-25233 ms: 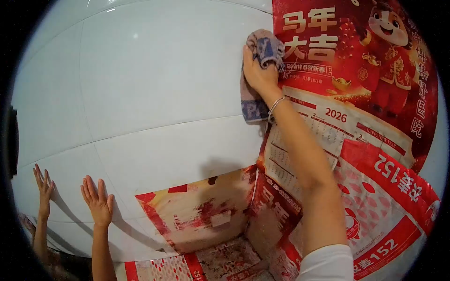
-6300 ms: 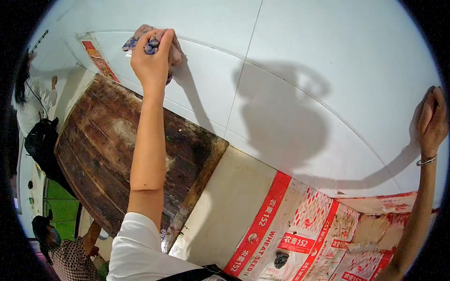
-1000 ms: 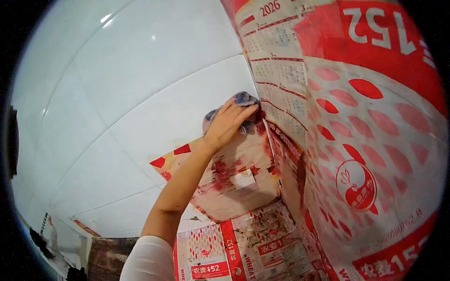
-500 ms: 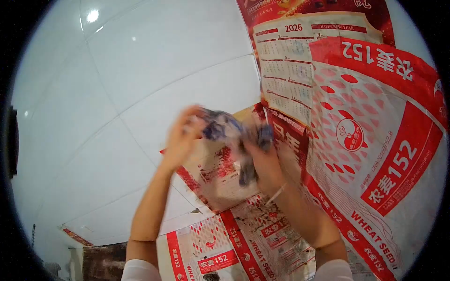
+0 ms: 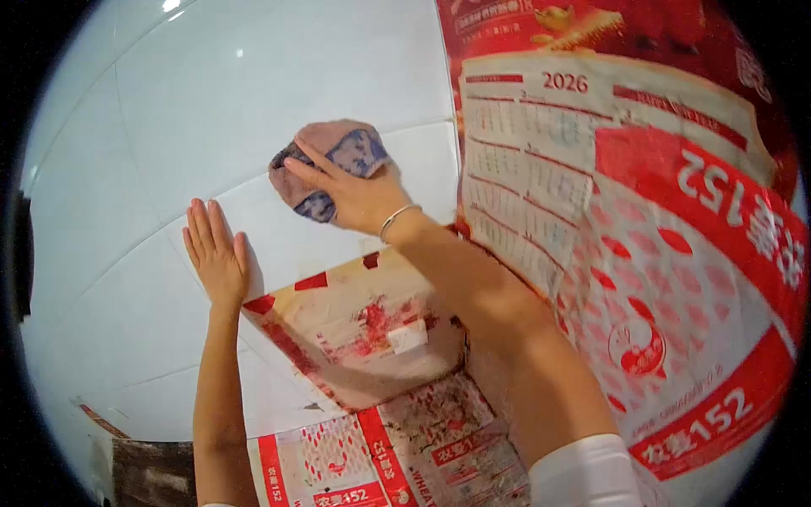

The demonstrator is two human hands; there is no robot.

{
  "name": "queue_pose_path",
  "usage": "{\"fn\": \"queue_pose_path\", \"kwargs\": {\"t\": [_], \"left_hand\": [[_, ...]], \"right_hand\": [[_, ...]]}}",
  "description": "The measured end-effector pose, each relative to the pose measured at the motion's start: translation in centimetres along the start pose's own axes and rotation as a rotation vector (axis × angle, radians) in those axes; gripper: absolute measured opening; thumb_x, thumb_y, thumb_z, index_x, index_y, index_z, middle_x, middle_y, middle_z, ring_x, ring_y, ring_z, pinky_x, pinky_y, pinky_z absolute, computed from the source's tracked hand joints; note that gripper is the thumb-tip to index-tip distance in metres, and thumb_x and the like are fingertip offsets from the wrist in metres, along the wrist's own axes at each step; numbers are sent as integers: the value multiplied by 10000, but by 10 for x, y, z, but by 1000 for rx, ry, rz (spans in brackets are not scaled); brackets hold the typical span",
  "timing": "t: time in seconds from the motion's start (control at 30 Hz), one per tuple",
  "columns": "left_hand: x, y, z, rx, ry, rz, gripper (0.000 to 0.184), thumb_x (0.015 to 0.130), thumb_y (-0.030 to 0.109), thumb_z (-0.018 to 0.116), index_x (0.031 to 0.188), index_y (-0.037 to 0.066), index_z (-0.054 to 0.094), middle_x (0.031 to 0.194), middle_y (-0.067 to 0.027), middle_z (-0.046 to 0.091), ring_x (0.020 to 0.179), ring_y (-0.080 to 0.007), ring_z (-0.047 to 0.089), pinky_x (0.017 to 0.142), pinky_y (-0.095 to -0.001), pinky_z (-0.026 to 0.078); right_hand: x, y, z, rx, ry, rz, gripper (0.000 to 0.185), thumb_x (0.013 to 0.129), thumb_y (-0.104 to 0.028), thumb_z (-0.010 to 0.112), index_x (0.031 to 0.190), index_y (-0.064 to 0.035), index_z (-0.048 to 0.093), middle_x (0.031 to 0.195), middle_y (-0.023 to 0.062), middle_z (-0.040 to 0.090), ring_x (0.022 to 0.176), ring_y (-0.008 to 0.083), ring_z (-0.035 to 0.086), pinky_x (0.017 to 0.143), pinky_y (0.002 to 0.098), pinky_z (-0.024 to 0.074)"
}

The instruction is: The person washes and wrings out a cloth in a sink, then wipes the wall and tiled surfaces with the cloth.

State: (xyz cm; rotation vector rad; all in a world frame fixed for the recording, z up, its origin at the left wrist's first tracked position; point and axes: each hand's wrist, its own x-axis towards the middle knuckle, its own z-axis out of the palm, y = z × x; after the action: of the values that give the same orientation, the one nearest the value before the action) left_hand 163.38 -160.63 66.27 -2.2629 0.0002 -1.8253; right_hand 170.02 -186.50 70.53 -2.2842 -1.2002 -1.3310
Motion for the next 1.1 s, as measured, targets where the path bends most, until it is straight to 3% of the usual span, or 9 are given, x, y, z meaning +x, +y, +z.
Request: {"fn": "queue_pose_path", "kwargs": {"t": [0.1, 0.27, 0.37, 0.5, 0.6, 0.77, 0.83, 1.0, 1.1], "left_hand": [[0, -1, 4, 35, 2, -3, 610, 938, 312, 433, 1463, 58, 255, 1533, -146, 203, 1424, -295, 171, 1155, -445, 115], [0, -5, 7, 45, 16, 29, 595, 954, 319, 381, 1464, 44, 244, 1527, -172, 205, 1422, -314, 166, 1149, -460, 107], [3, -3, 5, 21, 29, 39, 598, 951, 316, 381, 1463, 39, 244, 1524, -176, 207, 1419, -318, 175, 1149, -461, 112], [2, -2, 3, 22, 18, 15, 592, 948, 313, 384, 1454, 32, 262, 1519, -179, 222, 1414, -322, 189, 1145, -462, 125], [0, -2, 6, 12, 41, 19, 586, 945, 313, 387, 1448, 31, 280, 1514, -182, 235, 1412, -322, 198, 1142, -465, 136], [-3, -5, 4, -7, 49, -14, 580, 918, 304, 448, 1429, 53, 338, 1499, -168, 284, 1394, -322, 252, 1135, -470, 175], [0, -5, 7, -15, 39, -14, 584, 901, 302, 471, 1418, 54, 361, 1497, -168, 290, 1390, -326, 263, 1134, -473, 179], [-1, -6, 5, -2, 29, -24, 591, 887, 300, 487, 1414, 59, 369, 1492, -170, 300, 1383, -331, 277, 1131, -475, 187], [-2, -7, 8, -10, 40, -16, 600, 883, 308, 496, 1417, 67, 367, 1491, -169, 303, 1382, -333, 280, 1131, -474, 190]], "right_hand": [[52, 61, -23, -160, 293, -116, 597, 840, -290, 557, 1400, -354, 361, 1535, 103, 210, 1337, 306, 348, 1009, 433, 391], [118, 108, -86, -187, 920, 188, 307, 828, -87, 476, 1110, -30, 582, 1223, 182, 541, 1208, 303, 456, 1077, 397, 306], [81, 114, -63, -228, 532, 195, 575, 896, -405, 535, 1334, -39, 460, 1459, 156, 329, 1333, 356, 317, 1052, 451, 333], [-45, 63, -2, -74, 171, 156, 731, 741, -86, 592, 1427, -176, 358, 1539, 102, 212, 1392, 374, 227, 1088, 496, 280], [-64, 52, 0, -156, 167, 23, 752, 719, -69, 601, 1424, -197, 370, 1538, 69, 234, 1362, 337, 317, 1054, 469, 352], [26, 15, -30, 28, 146, 32, 730, 724, -119, 633, 1397, -277, 401, 1528, -26, 262, 1220, 246, 496, 867, 405, 490], [83, -2, -35, -11, 122, -90, 713, 730, -131, 647, 1388, -275, 412, 1523, -54, 264, 1333, 236, 367, 1012, 449, 392], [212, -37, -40, -60, 215, -603, 487, 812, -283, 556, 1279, -412, 503, 1366, -55, 500, 1194, 238, 520, 977, 339, 434], [238, -42, -120, -263, 185, -474, 278, 886, -128, 449, 1123, -19, 544, 1213, 179, 542, 1189, 272, 466, 1075, 356, 322]]}}
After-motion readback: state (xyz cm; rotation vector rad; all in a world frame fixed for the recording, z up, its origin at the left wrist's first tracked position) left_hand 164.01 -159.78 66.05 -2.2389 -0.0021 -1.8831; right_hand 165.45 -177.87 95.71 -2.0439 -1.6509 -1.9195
